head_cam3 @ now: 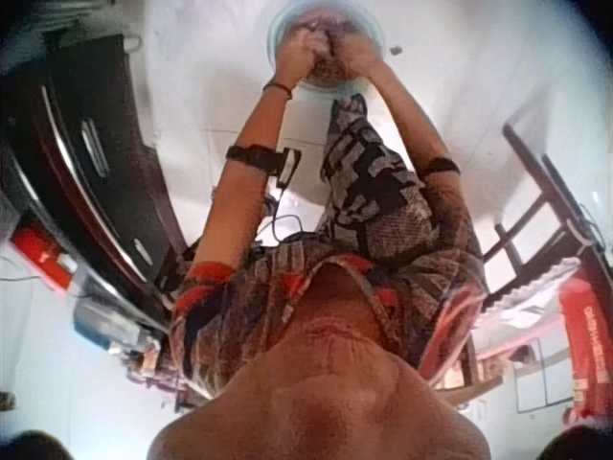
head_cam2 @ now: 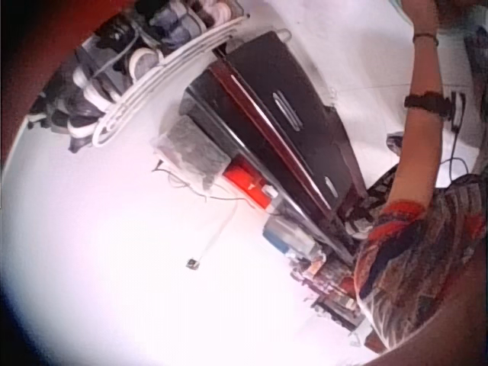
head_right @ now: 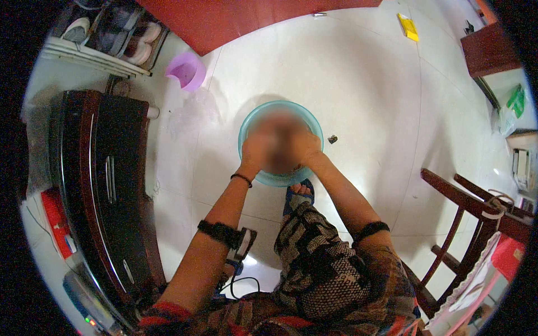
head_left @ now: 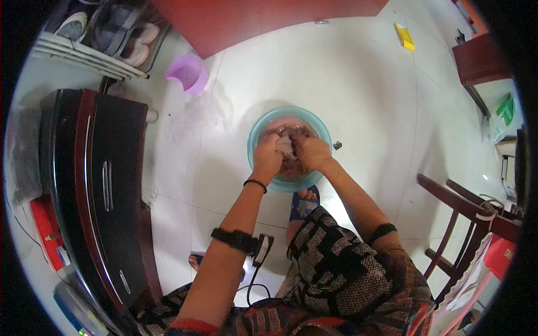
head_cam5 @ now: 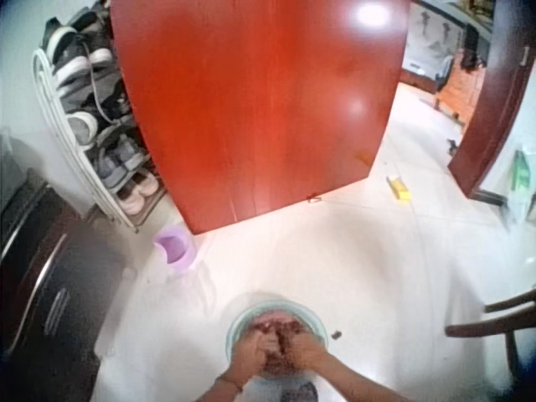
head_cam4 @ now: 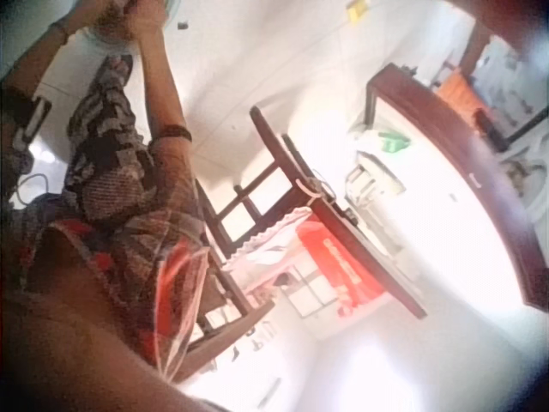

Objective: The person wipes several small packages and a cylindrical container with a cloth while sitting, then places them into a drawer. The person then washes the cloth in a basin of water and wrings it out.

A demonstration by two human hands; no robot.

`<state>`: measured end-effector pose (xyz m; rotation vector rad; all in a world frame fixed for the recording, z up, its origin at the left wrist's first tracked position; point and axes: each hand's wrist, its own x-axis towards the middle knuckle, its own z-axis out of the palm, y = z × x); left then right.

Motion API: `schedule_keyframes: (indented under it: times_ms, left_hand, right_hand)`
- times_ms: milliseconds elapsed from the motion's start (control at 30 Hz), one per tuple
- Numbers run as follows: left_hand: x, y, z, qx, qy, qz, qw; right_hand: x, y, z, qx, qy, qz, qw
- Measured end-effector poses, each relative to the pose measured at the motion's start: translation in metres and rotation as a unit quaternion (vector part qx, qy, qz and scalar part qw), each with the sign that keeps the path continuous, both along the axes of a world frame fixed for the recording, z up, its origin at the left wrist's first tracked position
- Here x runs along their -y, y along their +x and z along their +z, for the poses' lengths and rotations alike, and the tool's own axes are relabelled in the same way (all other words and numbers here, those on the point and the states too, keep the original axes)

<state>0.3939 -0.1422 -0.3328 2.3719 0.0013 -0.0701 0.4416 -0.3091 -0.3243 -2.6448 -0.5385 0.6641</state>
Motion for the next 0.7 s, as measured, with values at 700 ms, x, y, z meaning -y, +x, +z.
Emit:
schedule_keyframes:
  times_ms: [700]
  left_hand:
    - [0.023, -0.008, 0.031, -0.278, -0.7, 0.188, 0.63]
  right_hand:
    - [-0.008, 0.005, -0.003, -0.284, 0.606, -0.32, 0.671]
